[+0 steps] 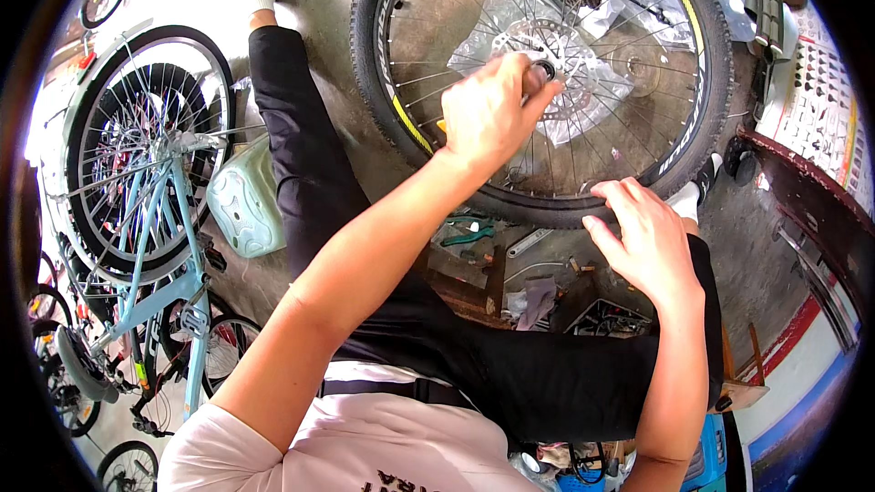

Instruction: The person cleans a bicycle wheel hub with a cloth, removes a metal axle, and uses a screwdriver to pry at the central hub area while sitting on the floor.

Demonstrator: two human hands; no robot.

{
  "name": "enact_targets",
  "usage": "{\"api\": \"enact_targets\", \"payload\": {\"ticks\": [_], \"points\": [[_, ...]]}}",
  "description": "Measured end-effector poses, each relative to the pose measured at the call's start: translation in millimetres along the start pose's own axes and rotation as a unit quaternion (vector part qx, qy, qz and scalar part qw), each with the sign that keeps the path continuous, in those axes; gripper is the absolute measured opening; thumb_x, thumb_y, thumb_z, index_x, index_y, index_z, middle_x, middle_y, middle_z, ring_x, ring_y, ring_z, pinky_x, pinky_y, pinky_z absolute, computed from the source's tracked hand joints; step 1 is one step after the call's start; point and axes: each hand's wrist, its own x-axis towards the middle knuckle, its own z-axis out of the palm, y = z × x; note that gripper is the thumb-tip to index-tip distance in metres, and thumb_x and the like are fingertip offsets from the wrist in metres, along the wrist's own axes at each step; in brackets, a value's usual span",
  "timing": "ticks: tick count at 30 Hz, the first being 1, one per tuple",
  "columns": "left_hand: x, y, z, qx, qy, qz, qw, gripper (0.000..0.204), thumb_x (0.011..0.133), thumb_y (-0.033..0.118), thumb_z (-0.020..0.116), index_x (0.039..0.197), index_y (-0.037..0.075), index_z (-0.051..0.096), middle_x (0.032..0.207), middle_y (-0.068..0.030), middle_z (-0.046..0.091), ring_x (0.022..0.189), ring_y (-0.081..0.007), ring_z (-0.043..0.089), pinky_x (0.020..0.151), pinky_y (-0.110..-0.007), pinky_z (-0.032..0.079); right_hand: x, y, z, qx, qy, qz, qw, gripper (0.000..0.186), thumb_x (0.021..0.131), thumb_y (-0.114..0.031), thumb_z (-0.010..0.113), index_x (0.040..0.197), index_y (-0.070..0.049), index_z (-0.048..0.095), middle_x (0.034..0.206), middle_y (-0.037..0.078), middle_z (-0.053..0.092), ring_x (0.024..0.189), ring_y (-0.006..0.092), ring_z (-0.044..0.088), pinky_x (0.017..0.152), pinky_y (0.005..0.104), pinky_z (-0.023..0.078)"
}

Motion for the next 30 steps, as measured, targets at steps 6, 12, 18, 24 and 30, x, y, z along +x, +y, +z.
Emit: {"api": "enact_targets", "payload": {"ticks": [6,12,18,24,30], "points": [[-32,-4,3,-0.066,0.016,0.015,0.998,0.039,0.080,0.029,0.083,0.111,0.011,0.067,0.079,-0.0037,0.070,0.065,-0.0244,0.069,0.056,-0.036,0.054,-2,1,3,-0.009,0.001,0.004,1.000,0.031,0.090,-0.026,0.069,0.112,-0.006,0.061,0.101,0.012,0.065,0.098,0.0329,0.065,0.085,0.0439,0.052],[-36,13,-41,-0.116,0.049,-0.029,0.992,0.035,0.080,0.019,0.083,0.108,0.006,0.067,0.084,-0.0099,0.072,0.069,-0.0216,0.071,0.064,-0.032,0.057,-1,2,2,-0.018,-0.001,-0.004,1.000,0.030,0.089,-0.025,0.070,0.110,-0.005,0.061,0.101,0.012,0.065,0.098,0.0325,0.065,0.084,0.0437,0.052],[-48,-2,-61,-0.125,0.066,0.014,0.990,0.035,0.079,0.012,0.081,0.110,0.004,0.067,0.095,-0.0136,0.072,0.080,-0.0273,0.073,0.072,-0.033,0.058,0,0,2,-0.014,0.006,-0.012,1.000,0.029,0.089,-0.024,0.070,0.109,-0.004,0.061,0.100,0.012,0.064,0.097,0.0324,0.065,0.083,0.0434,0.052],[-39,1,-59,-0.141,0.065,0.026,0.987,0.036,0.079,0.011,0.082,0.110,0.003,0.066,0.095,-0.0140,0.071,0.079,-0.0278,0.072,0.072,-0.034,0.058,-1,2,5,-0.006,0.002,-0.001,1.000,0.030,0.088,-0.024,0.070,0.109,-0.003,0.061,0.098,0.012,0.063,0.095,0.0318,0.065,0.083,0.0432,0.052],[-18,3,-48,-0.139,0.051,0.018,0.989,0.031,0.080,0.011,0.080,0.107,0.003,0.066,0.089,-0.0134,0.070,0.071,-0.0252,0.071,0.066,-0.033,0.057,2,1,6,-0.011,-0.007,0.005,1.000,0.029,0.089,-0.025,0.070,0.109,-0.005,0.062,0.097,0.012,0.063,0.096,0.0321,0.065,0.083,0.0436,0.052]]}}
